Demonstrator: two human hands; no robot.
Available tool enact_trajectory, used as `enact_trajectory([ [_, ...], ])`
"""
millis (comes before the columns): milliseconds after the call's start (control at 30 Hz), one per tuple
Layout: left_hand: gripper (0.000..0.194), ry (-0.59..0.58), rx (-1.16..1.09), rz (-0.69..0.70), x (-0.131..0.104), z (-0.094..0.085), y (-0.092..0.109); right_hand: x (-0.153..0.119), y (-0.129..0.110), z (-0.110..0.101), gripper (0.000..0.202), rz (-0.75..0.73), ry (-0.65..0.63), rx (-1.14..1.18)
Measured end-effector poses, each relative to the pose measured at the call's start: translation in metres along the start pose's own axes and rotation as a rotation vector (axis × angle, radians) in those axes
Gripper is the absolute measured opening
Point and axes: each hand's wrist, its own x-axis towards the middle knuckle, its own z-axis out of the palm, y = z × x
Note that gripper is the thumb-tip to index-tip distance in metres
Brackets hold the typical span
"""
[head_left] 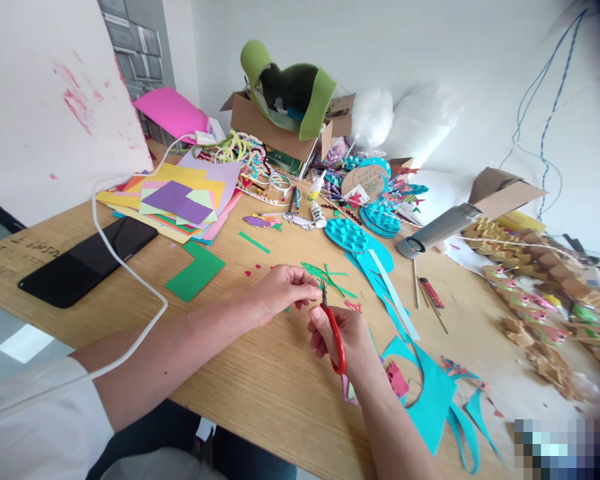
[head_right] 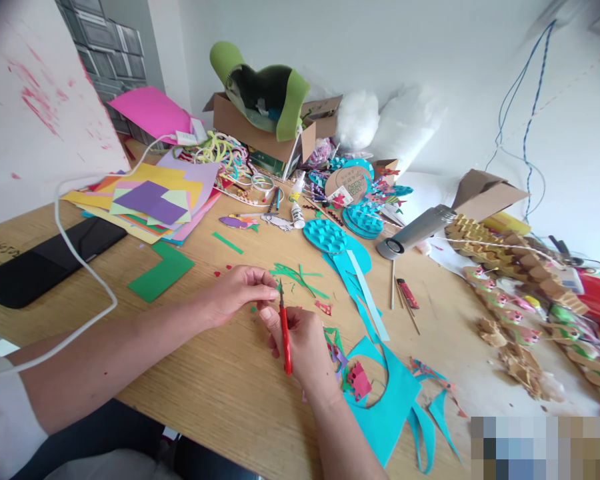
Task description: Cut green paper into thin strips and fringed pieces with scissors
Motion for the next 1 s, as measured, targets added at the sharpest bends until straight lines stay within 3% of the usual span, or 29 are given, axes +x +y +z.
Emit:
enact_trajectory([
  [1000, 0.013, 0.032, 0.029, -0.006, 0.0022, -0.0034, 0.0009, -0.0003, 0.0014, -0.0016, 0.052, -0.027, -0.014, -0.007],
])
